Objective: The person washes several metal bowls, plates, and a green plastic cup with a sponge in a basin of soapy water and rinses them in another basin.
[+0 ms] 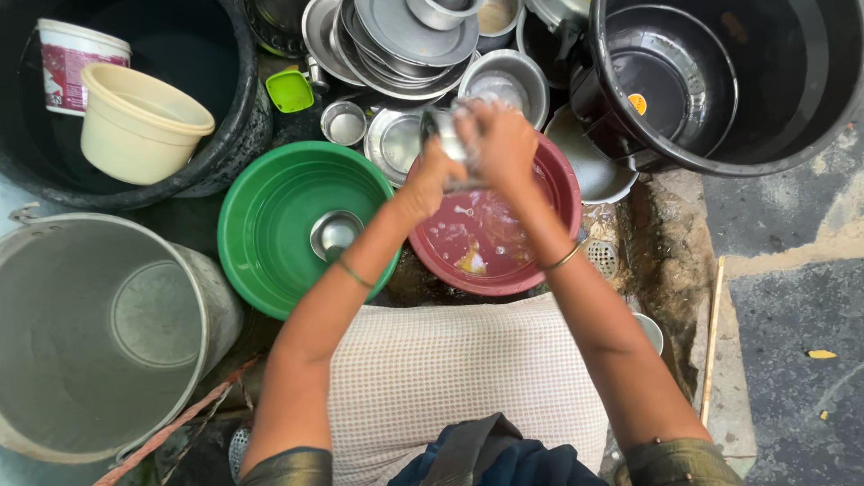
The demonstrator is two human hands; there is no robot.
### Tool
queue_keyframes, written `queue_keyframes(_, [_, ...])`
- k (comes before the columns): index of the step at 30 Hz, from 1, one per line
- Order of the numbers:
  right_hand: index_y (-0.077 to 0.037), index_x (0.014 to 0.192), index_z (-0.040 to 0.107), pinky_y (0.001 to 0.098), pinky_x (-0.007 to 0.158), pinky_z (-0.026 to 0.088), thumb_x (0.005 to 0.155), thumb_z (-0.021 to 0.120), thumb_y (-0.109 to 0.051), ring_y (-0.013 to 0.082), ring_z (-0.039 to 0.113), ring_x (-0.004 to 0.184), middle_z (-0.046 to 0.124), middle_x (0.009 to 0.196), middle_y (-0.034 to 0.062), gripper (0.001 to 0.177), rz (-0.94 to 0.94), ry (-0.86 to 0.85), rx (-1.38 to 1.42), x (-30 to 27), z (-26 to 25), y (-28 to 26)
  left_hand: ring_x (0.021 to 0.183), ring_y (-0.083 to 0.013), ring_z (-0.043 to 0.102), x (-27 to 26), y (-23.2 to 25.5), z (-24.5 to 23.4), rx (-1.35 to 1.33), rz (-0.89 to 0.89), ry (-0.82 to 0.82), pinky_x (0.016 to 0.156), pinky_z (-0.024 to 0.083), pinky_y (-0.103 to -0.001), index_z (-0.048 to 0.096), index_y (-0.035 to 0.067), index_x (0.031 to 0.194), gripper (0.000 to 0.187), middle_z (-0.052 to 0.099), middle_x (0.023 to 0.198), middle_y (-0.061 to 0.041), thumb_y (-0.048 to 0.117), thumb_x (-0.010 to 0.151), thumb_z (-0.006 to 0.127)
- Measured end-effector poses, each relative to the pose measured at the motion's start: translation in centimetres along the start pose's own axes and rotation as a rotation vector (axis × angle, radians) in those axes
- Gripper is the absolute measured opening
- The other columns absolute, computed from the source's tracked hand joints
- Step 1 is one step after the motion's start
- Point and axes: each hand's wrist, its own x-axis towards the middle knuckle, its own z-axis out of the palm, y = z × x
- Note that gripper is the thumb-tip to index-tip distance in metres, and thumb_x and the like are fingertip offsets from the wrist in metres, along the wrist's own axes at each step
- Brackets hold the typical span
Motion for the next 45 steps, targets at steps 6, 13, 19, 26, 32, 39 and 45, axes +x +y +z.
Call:
queue_keyframes(6, [-0.012, 0.107, 0.081, 0.0471, 0.076, 0.056, 0.095, 0.066, -0.043, 0.0361, 0.074, 0.082, 0.077, 0.093, 0.0164, 0.036, 0.325, -0.347, 0.381, 4.5, -3.2, 1.6, 0.067, -0.0144, 0.063, -1.9, -0.2, 2.9, 0.305, -0.122, 0.061, 0.054, 0.051, -0.030, 0.059, -0.001, 0.109, 0.041, 0.066, 0.094, -0.010, -0.016, 0.071, 0.056])
queue_keyframes(13, [-0.014, 0.112, 0.078, 0.0424, 0.094, 0.060, 0.106, 0.062, -0.030, 0.0306, 0.072, 0.097, 0.076, 0.108, 0.0088, 0.023, -0.225, 0.444, -0.276, -2.0, 0.7, -1.9, 0.090, -0.0157, 0.064, -1.2, 2.2, -0.2, -0.555, -0.082, 0.030, 0.064, 0.054, -0.025, 0.060, -0.006, 0.121, 0.053, 0.064, 0.105, -0.011, -0.012, 0.069, 0.057])
queue_keyframes(19, [-0.004, 0.110, 0.073, 0.0406, 0.075, 0.062, 0.095, 0.061, -0.038, 0.0274, 0.070, 0.089, 0.072, 0.101, 0.0137, 0.039, 0.800, -0.202, 1.671, 1.4, 0.6, 5.6, 0.114, -0.0199, 0.066, -2.4, 4.1, 1.0, -0.681, 0.026, 0.032, 0.098, 0.056, -0.029, 0.060, 0.000, 0.132, 0.054, 0.067, 0.122, -0.011, -0.001, 0.080, 0.076])
queue_keyframes(26, [-0.003, 0.117, 0.068, 0.0443, 0.079, 0.064, 0.106, 0.063, -0.033, 0.0288, 0.067, 0.100, 0.070, 0.113, 0.0139, 0.033, 0.915, 0.207, 1.539, -4.3, 4.3, 11.1, 0.097, -0.0215, 0.073, 0.2, -1.3, 7.2, 0.774, -0.421, 0.012, 0.092, 0.056, -0.032, 0.074, 0.002, 0.118, 0.034, 0.077, 0.107, -0.014, 0.031, 0.111, 0.059])
queue_keyframes(32, [-0.010, 0.111, 0.073, 0.0364, 0.057, 0.068, 0.099, 0.062, -0.028, 0.0194, 0.075, 0.078, 0.074, 0.097, 0.0071, 0.024, 1.037, 0.283, 0.850, -12.5, -2.7, 22.1, 0.099, -0.0194, 0.064, 3.0, -17.2, 11.5, -0.471, -0.184, 0.395, 0.090, 0.049, -0.037, 0.067, -0.006, 0.125, 0.043, 0.072, 0.112, -0.009, 0.013, 0.088, 0.076])
queue_keyframes(39, [-0.003, 0.110, 0.079, 0.0366, 0.079, 0.057, 0.083, 0.082, -0.037, 0.0231, 0.074, 0.088, 0.079, 0.105, 0.0145, 0.043, 0.916, -0.253, 0.008, -18.2, -5.6, 28.9, 0.114, -0.0329, 0.063, 2.4, -23.6, 12.2, 0.222, -0.251, 0.113, 0.103, 0.047, -0.041, 0.062, -0.006, 0.129, 0.055, 0.067, 0.123, -0.020, 0.026, 0.087, 0.077])
queue_keyframes(45, [-0.003, 0.124, 0.069, 0.0416, 0.071, 0.064, 0.081, 0.080, -0.052, 0.0316, 0.075, 0.094, 0.074, 0.115, 0.0182, 0.066, 1.063, -0.606, -0.039, -13.6, -5.2, 27.0, 0.135, -0.0389, 0.052, 1.4, -25.3, 11.8, 1.449, 0.017, -0.211, 0.111, 0.033, -0.055, 0.065, 0.014, 0.128, 0.066, 0.059, 0.139, -0.018, 0.041, 0.067, 0.070])
